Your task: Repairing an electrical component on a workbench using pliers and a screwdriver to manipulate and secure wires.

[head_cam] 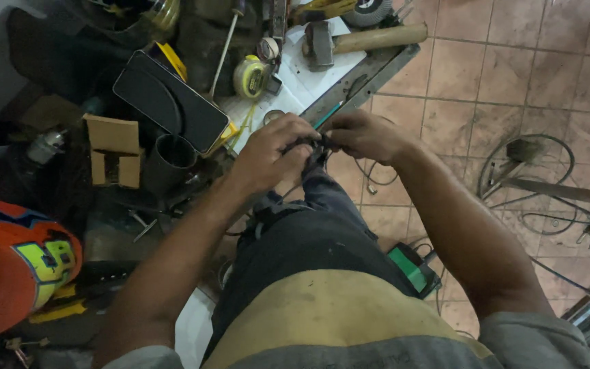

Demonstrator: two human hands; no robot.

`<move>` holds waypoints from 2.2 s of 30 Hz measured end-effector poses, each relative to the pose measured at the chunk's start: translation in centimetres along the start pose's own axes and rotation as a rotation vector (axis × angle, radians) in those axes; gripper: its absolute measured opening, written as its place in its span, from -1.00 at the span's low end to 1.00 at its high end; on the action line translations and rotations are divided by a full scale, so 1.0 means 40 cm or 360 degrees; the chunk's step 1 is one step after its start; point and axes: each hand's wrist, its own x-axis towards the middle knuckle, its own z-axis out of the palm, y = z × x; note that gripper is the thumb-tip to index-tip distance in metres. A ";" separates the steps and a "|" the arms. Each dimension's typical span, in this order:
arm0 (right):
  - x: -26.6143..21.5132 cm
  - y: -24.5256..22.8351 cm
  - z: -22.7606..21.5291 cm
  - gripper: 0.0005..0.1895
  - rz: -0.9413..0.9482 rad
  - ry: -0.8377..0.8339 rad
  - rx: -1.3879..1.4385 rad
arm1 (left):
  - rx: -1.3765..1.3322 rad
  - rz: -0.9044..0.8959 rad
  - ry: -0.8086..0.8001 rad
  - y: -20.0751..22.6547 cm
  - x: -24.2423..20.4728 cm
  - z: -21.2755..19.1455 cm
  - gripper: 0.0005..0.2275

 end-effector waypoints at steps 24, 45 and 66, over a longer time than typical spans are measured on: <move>0.042 0.148 0.012 -0.87 0.0248 0.0585 0.0457 | 0.1113 0.0572 -0.0214 -0.039 -0.171 0.077 -0.90; 0.035 0.145 -0.040 -0.63 -0.0126 -0.0054 0.0132 | 0.1007 0.0185 0.0040 -0.052 0.038 0.016 -0.64; -0.018 0.008 0.071 -0.81 -0.0827 0.0838 -0.1776 | 0.0615 -0.1170 -0.0340 -0.113 0.123 0.067 -0.65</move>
